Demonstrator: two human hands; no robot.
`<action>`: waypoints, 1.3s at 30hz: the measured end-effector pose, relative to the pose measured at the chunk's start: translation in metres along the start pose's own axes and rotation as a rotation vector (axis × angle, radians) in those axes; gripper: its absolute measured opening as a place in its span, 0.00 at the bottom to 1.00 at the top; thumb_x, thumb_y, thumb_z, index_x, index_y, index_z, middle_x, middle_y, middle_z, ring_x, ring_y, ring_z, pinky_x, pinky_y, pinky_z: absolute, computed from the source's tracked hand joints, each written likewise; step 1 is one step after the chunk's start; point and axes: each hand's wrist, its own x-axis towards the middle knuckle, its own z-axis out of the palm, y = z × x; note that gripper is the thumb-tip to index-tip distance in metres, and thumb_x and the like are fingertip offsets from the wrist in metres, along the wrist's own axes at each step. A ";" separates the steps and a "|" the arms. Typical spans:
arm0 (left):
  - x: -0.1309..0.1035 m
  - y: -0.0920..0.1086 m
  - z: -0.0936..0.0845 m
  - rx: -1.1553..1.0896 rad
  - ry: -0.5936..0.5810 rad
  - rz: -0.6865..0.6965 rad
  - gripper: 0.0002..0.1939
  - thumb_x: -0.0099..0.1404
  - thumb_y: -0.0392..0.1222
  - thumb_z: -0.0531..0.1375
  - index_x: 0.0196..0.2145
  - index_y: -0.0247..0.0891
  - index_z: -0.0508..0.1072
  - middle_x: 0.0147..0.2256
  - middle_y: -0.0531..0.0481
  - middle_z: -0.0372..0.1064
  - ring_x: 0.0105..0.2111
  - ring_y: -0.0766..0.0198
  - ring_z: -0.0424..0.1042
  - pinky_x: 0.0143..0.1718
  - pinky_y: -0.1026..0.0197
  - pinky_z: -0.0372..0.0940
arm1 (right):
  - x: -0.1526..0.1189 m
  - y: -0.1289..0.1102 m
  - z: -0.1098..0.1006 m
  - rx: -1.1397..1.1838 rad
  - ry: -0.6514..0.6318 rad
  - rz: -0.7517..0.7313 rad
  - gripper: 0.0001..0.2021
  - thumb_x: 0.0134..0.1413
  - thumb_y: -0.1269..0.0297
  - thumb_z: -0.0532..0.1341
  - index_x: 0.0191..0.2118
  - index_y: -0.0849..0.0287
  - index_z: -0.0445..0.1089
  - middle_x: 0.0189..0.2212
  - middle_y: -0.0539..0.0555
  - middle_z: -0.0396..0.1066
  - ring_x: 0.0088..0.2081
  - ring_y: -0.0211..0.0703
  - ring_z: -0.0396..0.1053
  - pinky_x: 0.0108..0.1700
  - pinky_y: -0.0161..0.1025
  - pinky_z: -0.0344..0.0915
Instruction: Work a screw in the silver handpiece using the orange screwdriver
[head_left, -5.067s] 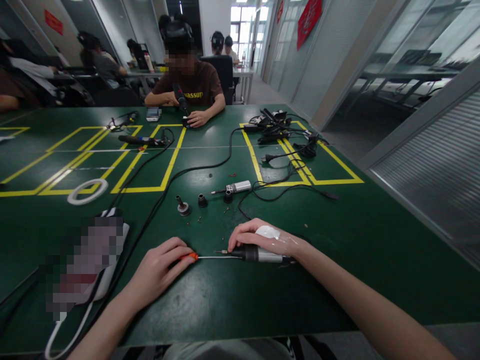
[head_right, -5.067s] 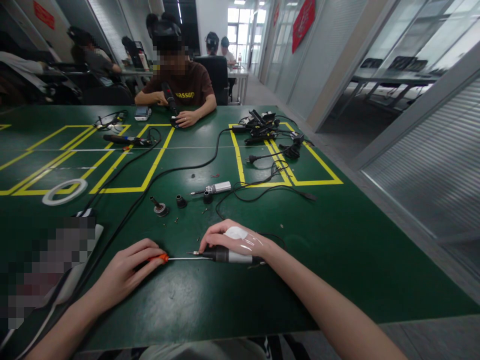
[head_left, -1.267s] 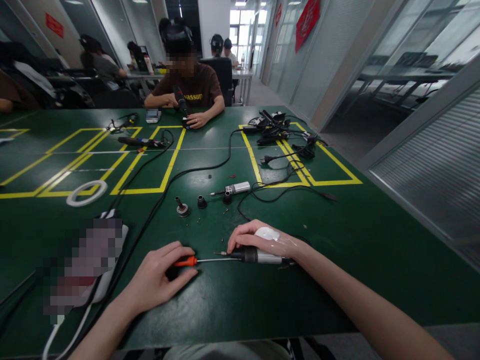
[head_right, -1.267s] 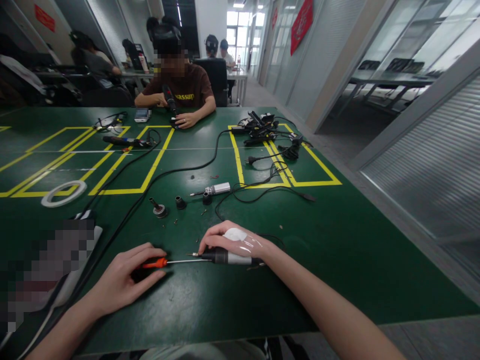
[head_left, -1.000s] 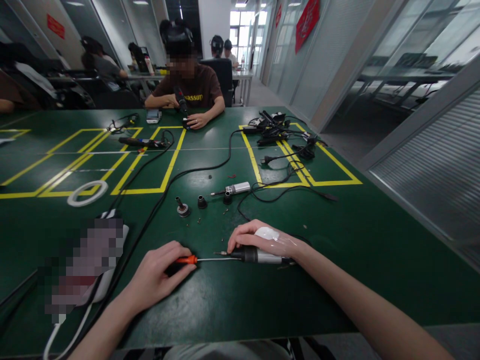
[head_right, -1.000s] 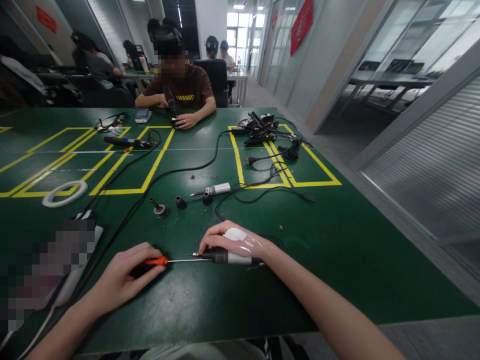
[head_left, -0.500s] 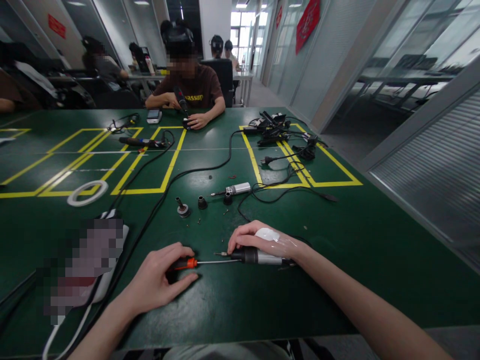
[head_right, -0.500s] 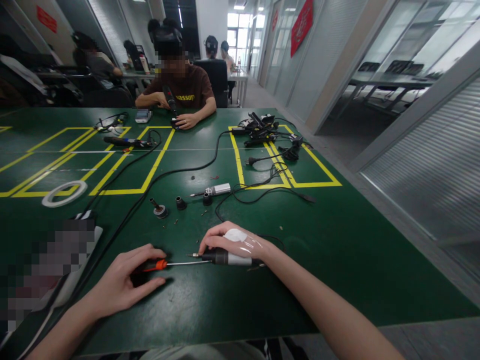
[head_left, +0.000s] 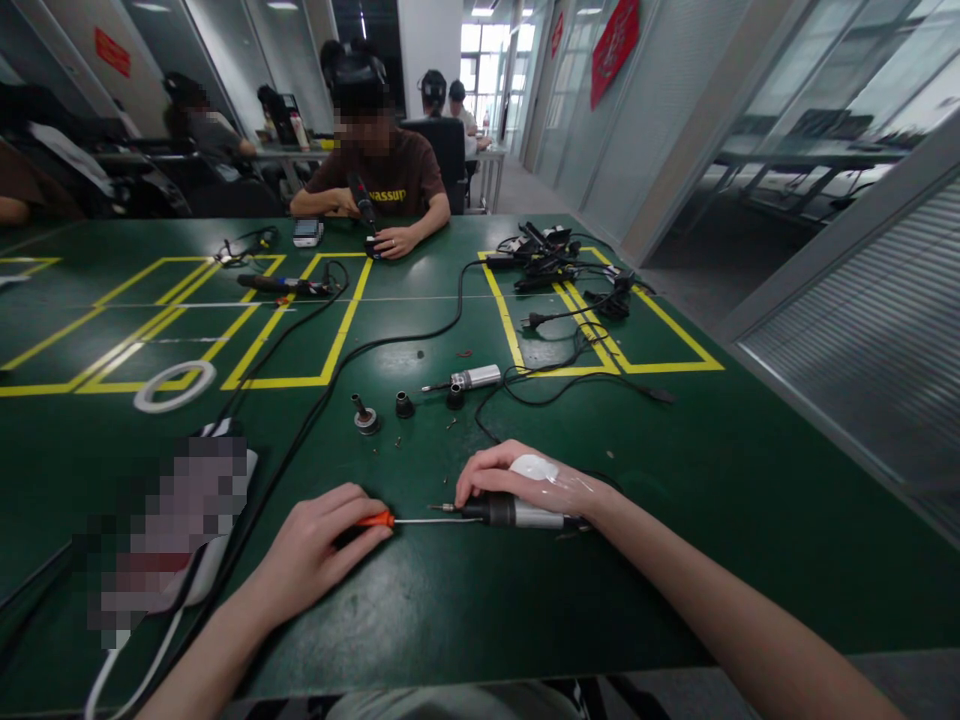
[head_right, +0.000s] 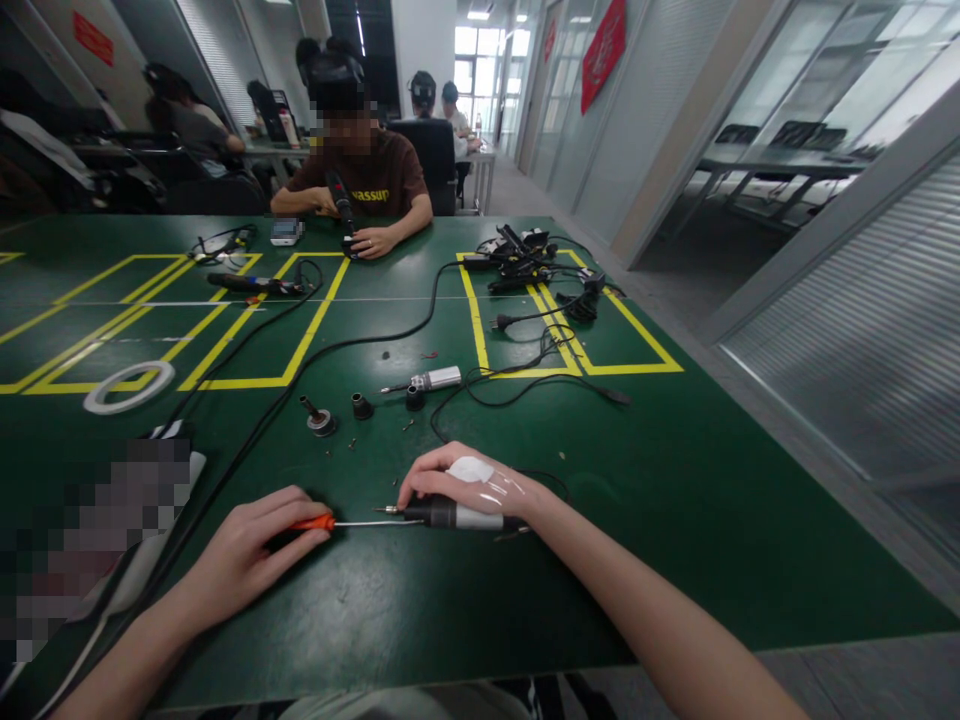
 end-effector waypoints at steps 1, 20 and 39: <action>0.000 0.000 0.000 0.005 0.001 0.007 0.12 0.79 0.45 0.58 0.42 0.39 0.80 0.33 0.50 0.77 0.30 0.65 0.77 0.32 0.67 0.69 | 0.000 0.000 0.000 0.000 0.001 0.002 0.19 0.69 0.54 0.59 0.39 0.62 0.82 0.41 0.57 0.81 0.45 0.48 0.76 0.52 0.41 0.68; 0.002 0.005 -0.001 -0.007 0.042 -0.032 0.04 0.74 0.40 0.60 0.40 0.40 0.74 0.34 0.49 0.76 0.33 0.62 0.75 0.35 0.64 0.70 | 0.000 0.003 -0.001 -0.008 0.009 0.016 0.18 0.69 0.55 0.59 0.39 0.62 0.82 0.41 0.57 0.81 0.45 0.47 0.75 0.51 0.40 0.67; 0.003 0.006 0.001 0.012 0.015 -0.071 0.06 0.74 0.41 0.60 0.45 0.40 0.76 0.39 0.46 0.77 0.36 0.60 0.77 0.39 0.62 0.73 | 0.001 0.004 0.000 -0.015 0.014 0.013 0.17 0.69 0.56 0.59 0.40 0.61 0.83 0.41 0.57 0.82 0.45 0.48 0.76 0.52 0.40 0.68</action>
